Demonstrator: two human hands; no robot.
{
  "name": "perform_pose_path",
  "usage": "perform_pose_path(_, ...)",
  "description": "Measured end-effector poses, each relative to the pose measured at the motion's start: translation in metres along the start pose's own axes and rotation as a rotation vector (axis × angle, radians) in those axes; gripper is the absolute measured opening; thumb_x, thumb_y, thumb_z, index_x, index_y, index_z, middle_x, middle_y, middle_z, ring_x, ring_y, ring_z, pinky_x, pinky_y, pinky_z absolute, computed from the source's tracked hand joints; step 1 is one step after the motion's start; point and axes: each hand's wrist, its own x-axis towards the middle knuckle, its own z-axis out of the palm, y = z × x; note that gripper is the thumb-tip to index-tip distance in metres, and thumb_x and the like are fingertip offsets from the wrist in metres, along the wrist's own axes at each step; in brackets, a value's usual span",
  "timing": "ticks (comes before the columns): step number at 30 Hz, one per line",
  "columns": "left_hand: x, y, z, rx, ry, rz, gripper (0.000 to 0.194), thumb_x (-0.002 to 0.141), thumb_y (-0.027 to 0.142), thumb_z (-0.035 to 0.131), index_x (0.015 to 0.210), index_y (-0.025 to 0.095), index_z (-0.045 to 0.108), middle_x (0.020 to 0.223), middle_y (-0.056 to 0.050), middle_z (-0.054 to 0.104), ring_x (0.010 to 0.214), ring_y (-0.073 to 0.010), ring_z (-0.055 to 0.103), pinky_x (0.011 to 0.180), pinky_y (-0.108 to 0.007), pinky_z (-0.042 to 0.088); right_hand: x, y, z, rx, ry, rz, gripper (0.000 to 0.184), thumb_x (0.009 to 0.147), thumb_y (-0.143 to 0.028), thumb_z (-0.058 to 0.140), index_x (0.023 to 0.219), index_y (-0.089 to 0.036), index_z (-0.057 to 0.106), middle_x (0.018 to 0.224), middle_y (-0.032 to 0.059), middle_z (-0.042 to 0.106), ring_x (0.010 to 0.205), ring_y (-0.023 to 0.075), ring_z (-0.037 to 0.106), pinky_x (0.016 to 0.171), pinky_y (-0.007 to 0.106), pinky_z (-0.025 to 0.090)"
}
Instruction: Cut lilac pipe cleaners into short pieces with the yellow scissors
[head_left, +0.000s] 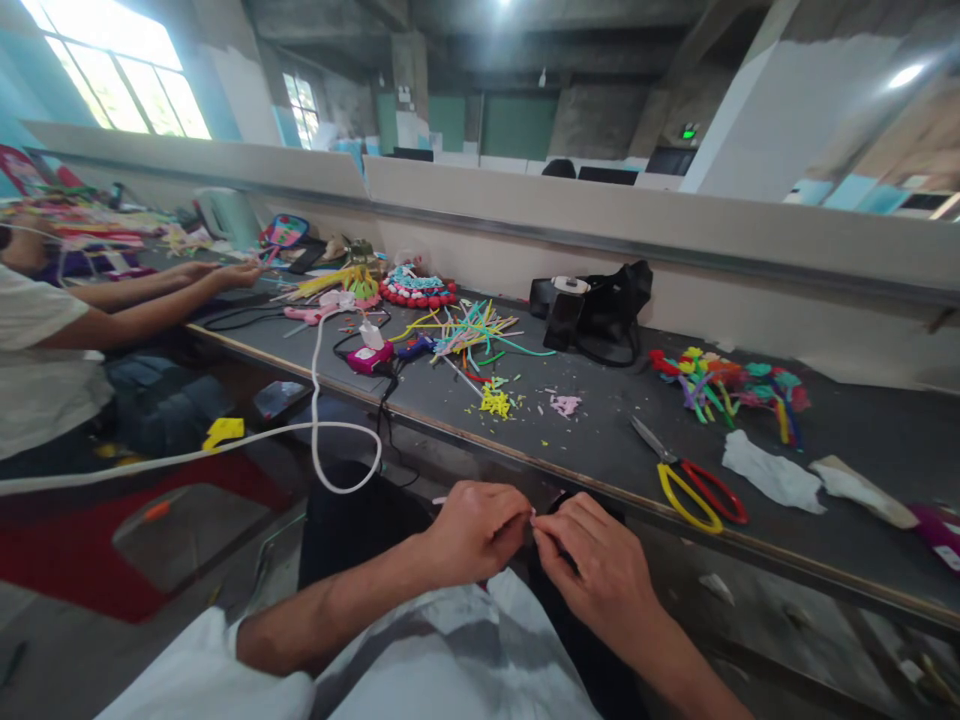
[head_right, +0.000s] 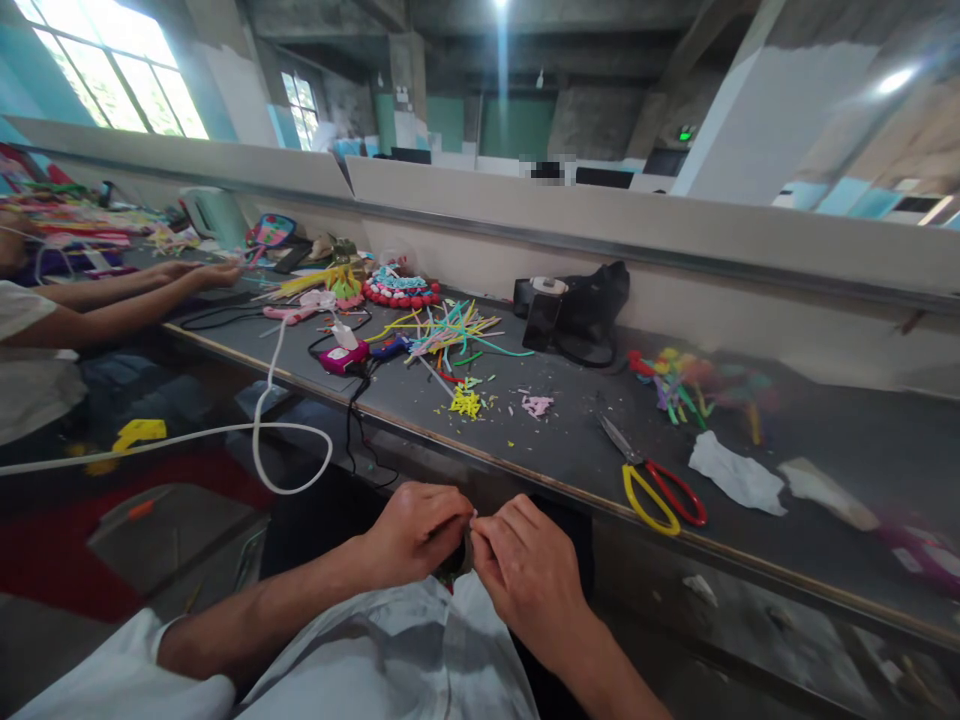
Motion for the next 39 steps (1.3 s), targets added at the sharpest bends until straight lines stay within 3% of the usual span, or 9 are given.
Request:
perform_pose_path(4,0.0,-0.002,-0.005,0.02,-0.053,0.14,0.015,0.083,0.011,0.044,0.074,0.017,0.055,0.065,0.0,0.054,0.058,-0.0113,0.046,0.054,-0.023,0.032,0.008,0.009,-0.012,0.006,-0.048,-0.07,0.016,0.094,-0.014,0.048,0.089,-0.018,0.062,0.078,0.0032,0.064,0.077,0.0172,0.055,0.076,0.032,0.041)
perform_pose_path(8,0.003,0.001,-0.012,-0.187,-0.074,0.194,0.014,0.086,0.014,0.047,0.082,0.014,0.06,0.064,-0.001,0.055,0.057,-0.0099,0.047,0.056,-0.021,0.035,0.013,0.019,-0.012,0.24,-0.093,0.059,0.015,0.094,-0.022,0.053,0.084,-0.021,0.065,0.077,0.0006,0.064,0.076,0.0152,0.056,0.075,0.029,0.042)
perform_pose_path(12,0.001,0.002,-0.014,-0.418,-0.008,0.027,0.017,0.088,0.023,0.053,0.083,0.011,0.064,0.065,-0.001,0.056,0.055,-0.0082,0.045,0.053,-0.02,0.034,0.011,0.018,0.001,0.508,-0.064,0.32,0.017,0.09,-0.03,0.06,0.077,-0.021,0.067,0.072,-0.0022,0.063,0.071,0.0122,0.058,0.068,0.023,0.043)
perform_pose_path(17,0.0,0.001,-0.012,-0.572,0.014,-0.227,0.023,0.087,0.031,0.055,0.08,0.011,0.062,0.062,0.003,0.048,0.057,-0.0078,0.04,0.053,-0.02,0.033,0.005,0.01,0.013,0.529,-0.014,0.462,0.021,0.09,-0.031,0.058,0.075,-0.019,0.066,0.068,-0.0033,0.063,0.065,0.0105,0.058,0.063,0.02,0.042)
perform_pose_path(25,0.003,0.006,-0.009,-0.356,-0.004,-0.274,0.015,0.086,0.022,0.052,0.08,0.013,0.063,0.061,0.004,0.047,0.055,-0.0073,0.04,0.052,-0.019,0.031,-0.003,0.007,0.016,0.461,0.017,0.502,0.018,0.089,-0.026,0.056,0.077,-0.02,0.067,0.072,-0.0029,0.065,0.066,0.0109,0.059,0.065,0.02,0.043)
perform_pose_path(33,0.002,0.001,0.006,-0.102,0.174,-0.037,0.012,0.085,0.014,0.049,0.079,0.014,0.059,0.066,0.0,0.055,0.058,-0.0089,0.048,0.055,-0.019,0.035,-0.006,0.0,0.022,0.373,0.039,0.442,0.016,0.089,-0.022,0.053,0.078,-0.021,0.065,0.075,-0.0003,0.064,0.074,0.0148,0.058,0.07,0.025,0.042)
perform_pose_path(39,-0.001,-0.009,0.01,0.215,0.083,0.061,0.015,0.088,0.015,0.043,0.087,0.015,0.059,0.073,-0.004,0.062,0.064,-0.0132,0.055,0.059,-0.024,0.039,-0.005,0.001,0.014,0.267,-0.025,0.335,0.016,0.088,-0.017,0.052,0.079,-0.02,0.064,0.071,-0.0001,0.061,0.069,0.0145,0.055,0.065,0.026,0.041)
